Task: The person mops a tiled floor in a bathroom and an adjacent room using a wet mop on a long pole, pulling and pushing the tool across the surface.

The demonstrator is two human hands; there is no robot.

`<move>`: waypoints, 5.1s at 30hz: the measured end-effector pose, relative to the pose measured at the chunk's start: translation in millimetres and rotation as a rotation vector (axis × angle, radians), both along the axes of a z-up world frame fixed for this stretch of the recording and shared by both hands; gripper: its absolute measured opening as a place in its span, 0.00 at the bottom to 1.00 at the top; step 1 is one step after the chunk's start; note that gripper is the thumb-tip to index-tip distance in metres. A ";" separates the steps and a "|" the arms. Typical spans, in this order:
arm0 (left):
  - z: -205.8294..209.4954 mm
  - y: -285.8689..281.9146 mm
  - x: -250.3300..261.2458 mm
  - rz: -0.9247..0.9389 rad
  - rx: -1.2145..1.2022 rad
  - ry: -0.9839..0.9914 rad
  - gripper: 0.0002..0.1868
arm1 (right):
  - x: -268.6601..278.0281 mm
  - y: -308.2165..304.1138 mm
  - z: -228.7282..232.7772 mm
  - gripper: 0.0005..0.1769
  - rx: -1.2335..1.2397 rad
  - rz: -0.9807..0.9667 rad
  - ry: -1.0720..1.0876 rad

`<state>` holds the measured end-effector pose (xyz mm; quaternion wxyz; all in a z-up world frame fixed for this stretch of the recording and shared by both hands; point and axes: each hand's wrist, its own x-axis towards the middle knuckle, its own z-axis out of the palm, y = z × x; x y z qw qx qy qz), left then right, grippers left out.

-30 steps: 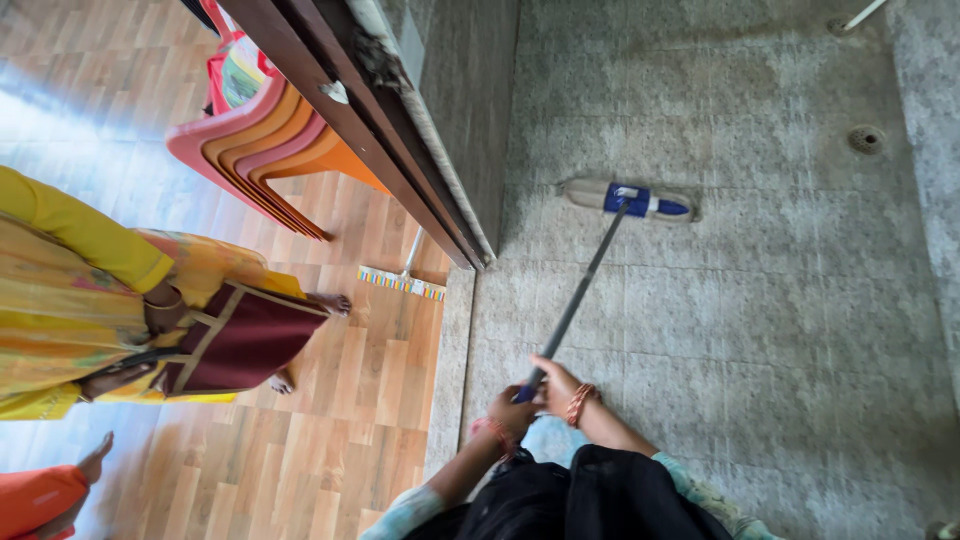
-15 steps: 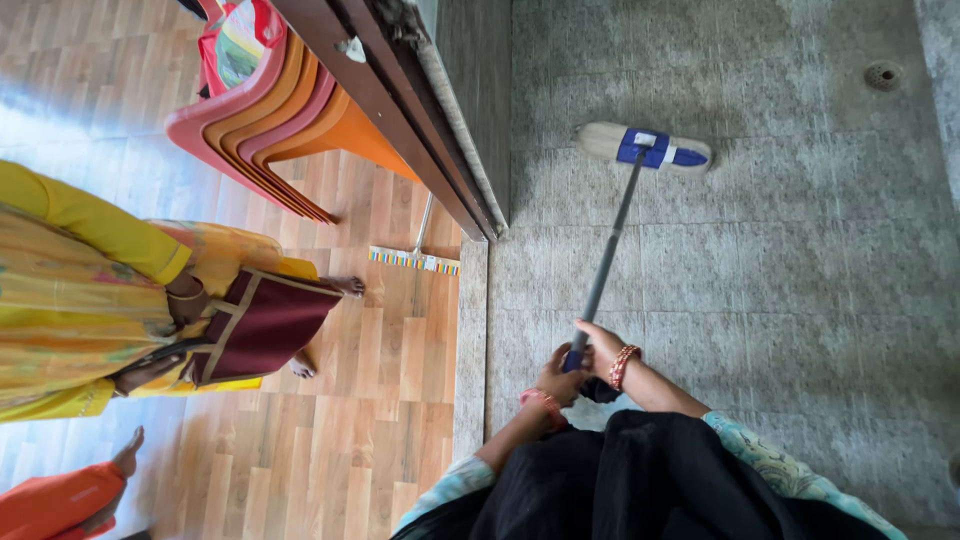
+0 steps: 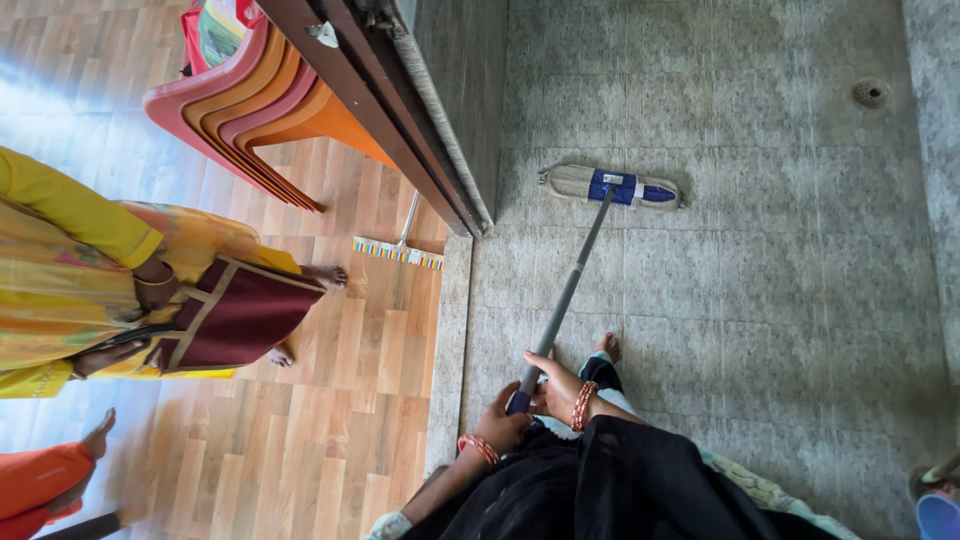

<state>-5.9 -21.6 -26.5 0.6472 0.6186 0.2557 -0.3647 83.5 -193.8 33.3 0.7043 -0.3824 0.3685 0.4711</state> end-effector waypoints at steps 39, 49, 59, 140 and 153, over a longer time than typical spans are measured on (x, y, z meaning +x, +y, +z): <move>-13.7 -3.0 49.4 -0.025 -0.008 0.008 0.43 | 25.0 -7.2 -51.9 0.24 0.064 -0.003 -0.162; -29.6 -104.7 212.8 0.055 -0.102 0.020 0.41 | 113.0 -59.3 -86.9 0.20 -0.290 -0.195 -0.099; -11.8 -46.4 86.0 0.004 -0.081 0.125 0.42 | 72.4 -41.0 -78.8 0.24 -0.169 -0.180 -0.082; 12.9 -4.3 24.4 -0.196 0.044 -0.196 0.39 | 9.2 -5.8 -59.2 0.22 0.197 -0.109 -0.038; 9.8 16.5 10.2 -0.232 0.172 -0.367 0.40 | -3.9 4.2 -17.3 0.32 0.059 0.014 0.081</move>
